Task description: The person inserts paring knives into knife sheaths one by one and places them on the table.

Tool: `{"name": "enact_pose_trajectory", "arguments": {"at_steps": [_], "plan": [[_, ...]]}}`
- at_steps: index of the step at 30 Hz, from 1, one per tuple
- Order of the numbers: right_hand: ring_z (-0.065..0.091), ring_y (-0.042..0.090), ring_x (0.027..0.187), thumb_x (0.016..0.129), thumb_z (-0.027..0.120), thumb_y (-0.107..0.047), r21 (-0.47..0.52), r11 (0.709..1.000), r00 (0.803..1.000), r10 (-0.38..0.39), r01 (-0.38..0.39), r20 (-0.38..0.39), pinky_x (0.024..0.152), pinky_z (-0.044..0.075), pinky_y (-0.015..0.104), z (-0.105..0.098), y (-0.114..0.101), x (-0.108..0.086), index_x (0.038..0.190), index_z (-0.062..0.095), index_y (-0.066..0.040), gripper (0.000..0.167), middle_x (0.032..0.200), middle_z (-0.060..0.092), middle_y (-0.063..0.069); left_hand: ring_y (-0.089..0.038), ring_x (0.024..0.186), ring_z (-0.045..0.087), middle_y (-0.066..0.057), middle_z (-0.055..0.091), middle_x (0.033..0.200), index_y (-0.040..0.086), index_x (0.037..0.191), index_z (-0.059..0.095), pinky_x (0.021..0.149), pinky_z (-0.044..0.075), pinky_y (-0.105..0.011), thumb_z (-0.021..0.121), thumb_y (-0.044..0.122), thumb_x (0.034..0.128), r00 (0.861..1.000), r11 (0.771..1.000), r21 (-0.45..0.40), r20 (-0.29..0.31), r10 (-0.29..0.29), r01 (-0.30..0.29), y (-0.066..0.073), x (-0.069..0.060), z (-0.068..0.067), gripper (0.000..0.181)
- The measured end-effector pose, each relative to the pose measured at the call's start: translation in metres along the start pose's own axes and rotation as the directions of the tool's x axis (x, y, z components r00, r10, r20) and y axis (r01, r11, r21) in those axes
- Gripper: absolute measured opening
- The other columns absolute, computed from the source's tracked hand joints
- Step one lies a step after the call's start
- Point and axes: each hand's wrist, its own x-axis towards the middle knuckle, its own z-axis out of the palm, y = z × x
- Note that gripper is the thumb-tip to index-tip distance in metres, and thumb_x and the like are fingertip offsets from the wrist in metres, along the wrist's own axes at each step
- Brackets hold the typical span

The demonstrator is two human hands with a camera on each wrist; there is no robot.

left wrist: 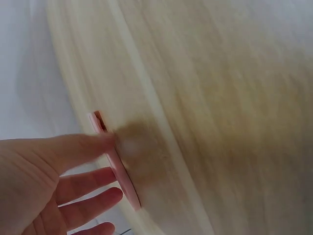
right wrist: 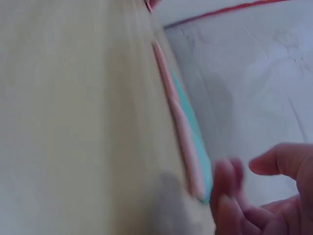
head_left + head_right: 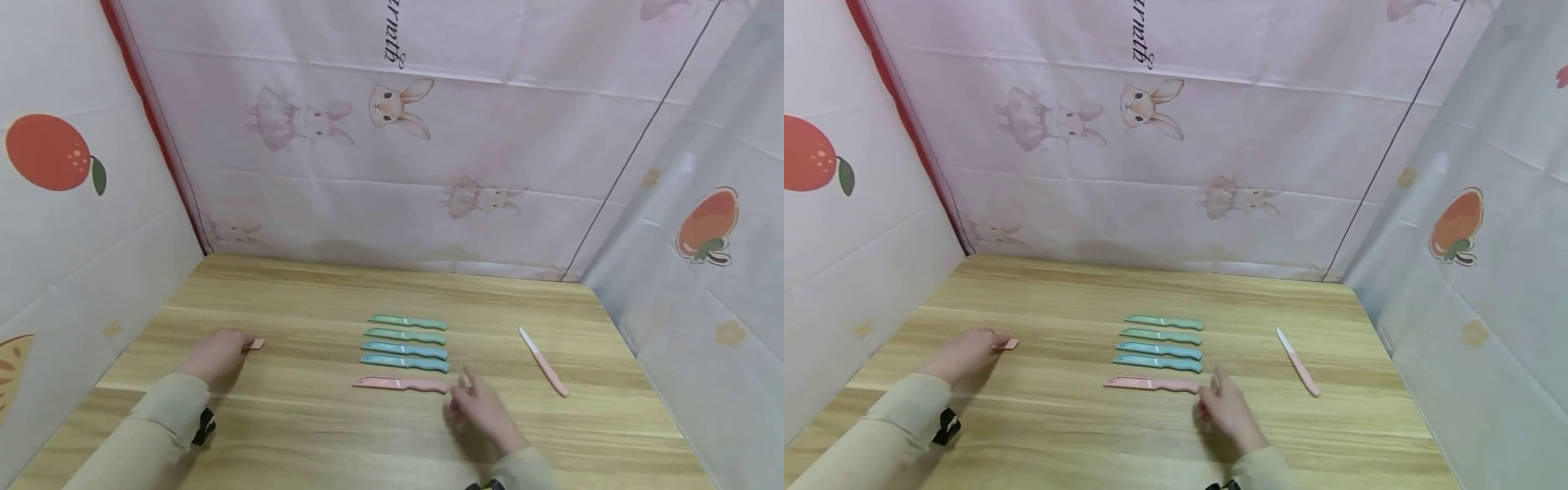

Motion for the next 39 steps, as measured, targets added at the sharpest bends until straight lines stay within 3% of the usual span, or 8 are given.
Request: {"name": "enact_pose_trajectory", "arguments": {"at_steps": [7,12,16,25,29,32,35,39], "plan": [[0.059,0.024,0.083,0.092,0.049,-0.018,-0.339,0.94,0.95,-0.067,-0.042,-0.304,0.065,0.048,0.033,-0.066,0.006,0.013,0.131,0.044,0.007,0.046,0.098,0.061,0.017,-0.033,0.08,0.063,-0.015,0.067,0.088,0.003,0.099,0.07,0.064,0.053,-0.048,0.073,0.009,0.0788,0.998,0.998,-0.012,0.032,-0.055,0.055,-0.003,-0.001,-0.002,0.021],[0.056,0.037,0.097,0.093,0.046,-0.017,-0.401,0.91,0.945,-0.038,-0.101,-0.324,0.077,0.047,0.046,-0.103,0.018,0.014,0.13,0.041,0.011,0.047,0.113,0.055,0.028,-0.021,0.065,0.06,-0.004,0.063,0.073,0.01,0.073,0.067,0.057,0.052,-0.04,0.072,0.007,0.0783,0.996,0.996,-0.021,0.041,-0.081,0.082,-0.004,-0.002,-0.005,0.007],[0.049,0.048,0.107,0.096,0.045,-0.024,-0.458,0.875,0.944,-0.003,-0.157,-0.331,0.085,0.043,0.056,-0.119,0.03,0.015,0.129,0.04,0.013,0.051,0.121,0.049,0.035,-0.019,0.062,0.06,-0.003,0.064,0.071,0.011,0.073,0.068,0.056,0.053,-0.039,0.07,0.01,0.0807,0.998,0.998,-0.002,0.018,-0.063,0.063,-0.003,-0.003,-0.003,0.008],[0.048,0.052,0.106,0.089,0.053,-0.017,-0.604,0.763,0.947,0.032,-0.229,-0.318,0.082,0.044,0.059,-0.132,0.039,0.012,0.121,0.048,0.015,0.046,0.119,0.049,0.037,-0.041,0.088,0.062,-0.024,0.065,0.099,-0.003,0.113,0.06,0.076,0.05,-0.055,0.047,0.022,0.0986,0.978,0.978,-0.183,-0.164,-0.128,0.097,0.03,-0.007,0.005,0.032],[0.056,0.046,0.094,0.083,0.058,-0.011,-0.617,0.754,0.954,0.04,-0.225,-0.298,0.075,0.047,0.056,-0.136,0.042,0.013,0.117,0.051,0.015,0.044,0.11,0.055,0.035,-0.032,0.066,0.059,-0.021,0.062,0.087,-0.007,0.125,0.045,0.055,0.051,-0.044,0.041,0.017,0.0988,0.961,0.895,-0.398,-0.094,-0.26,0.203,0.052,-0.01,0.0,0.036],[0.058,0.038,0.085,0.083,0.06,-0.011,-0.614,0.755,0.955,0.055,-0.23,-0.29,0.071,0.048,0.053,-0.138,0.044,0.014,0.111,0.054,0.013,0.038,0.102,0.059,0.031,-0.019,0.057,0.049,-0.014,0.059,0.083,-0.005,0.121,0.04,0.046,0.043,-0.03,0.041,0.014,0.0968,0.938,0.755,-0.587,0.022,-0.345,0.291,0.065,-0.011,-0.004,0.031],[0.058,0.033,0.08,0.083,0.06,-0.009,-0.615,0.751,0.956,0.072,-0.24,-0.285,0.067,0.048,0.05,-0.14,0.044,0.015,0.108,0.056,0.012,0.033,0.097,0.06,0.028,-0.018,0.061,0.05,-0.015,0.064,0.093,-0.004,0.114,0.043,0.046,0.04,-0.026,0.045,0.015,0.0975,0.929,0.637,-0.713,0.058,-0.365,0.294,0.074,-0.012,-0.005,0.025],[0.056,0.029,0.076,0.082,0.058,-0.009,-0.614,0.751,0.958,0.082,-0.242,-0.277,0.063,0.047,0.046,-0.14,0.042,0.014,0.107,0.057,0.01,0.031,0.094,0.061,0.025,-0.016,0.061,0.05,-0.012,0.066,0.085,-0.002,0.106,0.052,0.047,0.037,-0.024,0.054,0.026,0.0954,0.923,0.563,-0.781,0.044,-0.383,0.271,0.091,-0.013,-0.003,0.03]]}}
